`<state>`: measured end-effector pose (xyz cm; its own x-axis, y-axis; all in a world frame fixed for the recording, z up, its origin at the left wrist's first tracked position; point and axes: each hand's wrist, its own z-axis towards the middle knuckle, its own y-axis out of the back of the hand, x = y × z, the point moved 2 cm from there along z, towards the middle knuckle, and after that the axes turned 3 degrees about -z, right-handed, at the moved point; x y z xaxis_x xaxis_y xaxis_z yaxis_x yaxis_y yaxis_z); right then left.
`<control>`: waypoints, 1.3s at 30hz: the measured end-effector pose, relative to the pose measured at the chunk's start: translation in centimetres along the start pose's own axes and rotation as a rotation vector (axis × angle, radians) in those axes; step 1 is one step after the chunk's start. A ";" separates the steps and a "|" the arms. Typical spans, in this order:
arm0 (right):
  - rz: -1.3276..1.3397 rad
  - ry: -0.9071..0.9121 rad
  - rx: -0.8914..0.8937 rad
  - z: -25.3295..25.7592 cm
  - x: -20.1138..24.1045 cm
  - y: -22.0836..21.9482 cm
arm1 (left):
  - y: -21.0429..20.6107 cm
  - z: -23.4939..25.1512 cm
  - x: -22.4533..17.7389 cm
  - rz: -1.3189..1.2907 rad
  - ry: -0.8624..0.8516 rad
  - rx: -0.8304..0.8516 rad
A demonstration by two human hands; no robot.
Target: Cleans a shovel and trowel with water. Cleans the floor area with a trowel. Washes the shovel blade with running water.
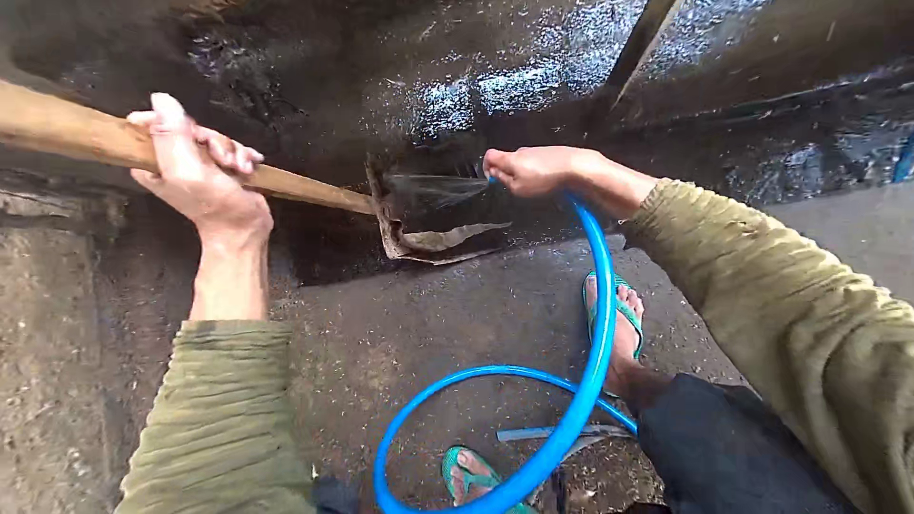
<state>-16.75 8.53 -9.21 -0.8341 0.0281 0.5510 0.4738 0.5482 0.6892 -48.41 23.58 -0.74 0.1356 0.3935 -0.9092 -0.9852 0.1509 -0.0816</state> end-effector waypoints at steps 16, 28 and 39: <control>-0.039 0.058 0.143 -1.3 -0.6 -1.8 | 2.2 -3.0 1.1 -0.050 -0.107 0.137; 0.043 0.082 0.011 -2.5 -0.9 -0.6 | -0.8 -0.2 -5.7 -0.085 -0.315 0.481; 0.115 0.123 -0.002 -3.2 0.1 0.0 | -0.5 0.1 -8.9 -0.120 -0.396 0.529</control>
<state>-15.95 5.87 -7.59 -0.7334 -0.0124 0.6797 0.5647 0.5456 0.6192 -49.09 20.10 7.39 0.3684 0.6342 -0.6797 -0.7902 0.5988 0.1304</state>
